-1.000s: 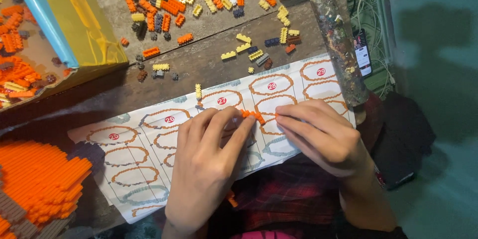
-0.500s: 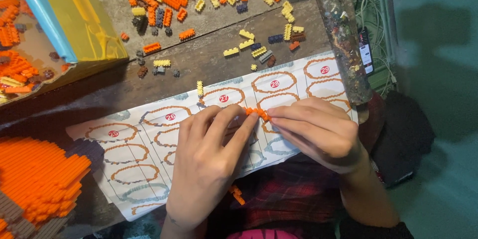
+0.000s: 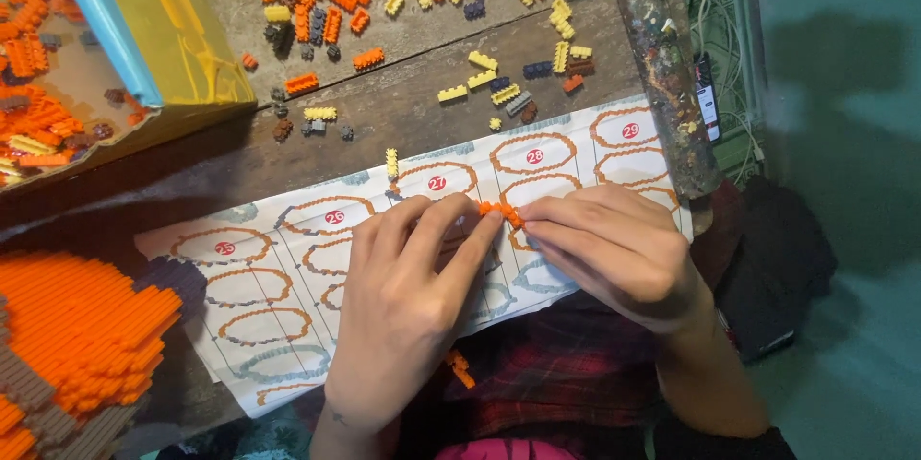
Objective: Assembling a structure using small plastic building blocks by following a pattern on an instruction sheet.
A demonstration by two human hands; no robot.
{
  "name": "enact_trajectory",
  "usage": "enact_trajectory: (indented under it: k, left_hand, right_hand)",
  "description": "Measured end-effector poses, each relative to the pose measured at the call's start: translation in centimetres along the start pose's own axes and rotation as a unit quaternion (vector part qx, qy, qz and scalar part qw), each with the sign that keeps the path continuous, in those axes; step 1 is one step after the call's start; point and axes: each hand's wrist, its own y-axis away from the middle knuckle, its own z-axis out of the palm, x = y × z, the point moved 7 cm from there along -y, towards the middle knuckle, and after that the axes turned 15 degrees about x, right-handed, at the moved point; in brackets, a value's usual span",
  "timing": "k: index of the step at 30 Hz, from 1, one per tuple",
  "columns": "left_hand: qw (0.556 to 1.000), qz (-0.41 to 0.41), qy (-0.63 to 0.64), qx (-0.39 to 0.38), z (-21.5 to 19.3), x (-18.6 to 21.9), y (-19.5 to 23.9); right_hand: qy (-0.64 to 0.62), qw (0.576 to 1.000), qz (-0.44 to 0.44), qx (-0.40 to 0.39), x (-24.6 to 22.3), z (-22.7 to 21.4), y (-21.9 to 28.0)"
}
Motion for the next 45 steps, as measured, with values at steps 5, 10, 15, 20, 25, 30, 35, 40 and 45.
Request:
enact_trajectory:
  k: [5, 10, 15, 20, 25, 30, 35, 40, 45]
  left_hand:
    - [1.000, 0.003, -0.004, 0.009, 0.0, 0.0, 0.0]
    - [1.000, 0.005, 0.001, 0.013, -0.3, 0.2, -0.1]
    - [1.000, 0.009, -0.001, 0.023, -0.3, 0.1, 0.1]
    - [0.999, 0.015, -0.001, 0.031, -0.4, 0.1, 0.2]
    - [0.999, 0.015, -0.002, 0.029, -0.2, 0.1, 0.4]
    - [0.998, 0.024, 0.000, 0.054, -0.7, 0.4, 0.2]
    - [0.998, 0.023, 0.002, 0.059, -0.7, 0.3, 0.4]
    - [0.997, 0.028, -0.002, 0.073, -0.6, 0.2, 0.6]
    - [0.996, 0.030, -0.012, 0.088, -0.5, 0.2, 0.8]
  right_hand:
    - [0.017, 0.999, -0.023, -0.014, -0.7, -0.1, -0.3]
    - [0.008, 1.000, -0.021, -0.017, -0.8, -0.1, -0.6]
    - [-0.004, 1.000, -0.011, -0.008, 0.4, 0.2, 0.5]
    - [-0.008, 1.000, -0.012, 0.004, 0.2, 0.2, 0.2]
    - [0.002, 1.000, -0.024, -0.006, -0.1, 0.1, 0.1]
    - [0.034, 0.997, -0.072, -0.018, -2.2, -0.3, -1.0]
    - [0.132, 0.983, -0.107, -0.068, -4.4, 0.1, -1.3]
    - [0.126, 0.986, -0.033, -0.102, -2.6, -0.5, -1.5]
    - [0.193, 0.975, -0.111, 0.021, -2.5, -1.5, -8.3]
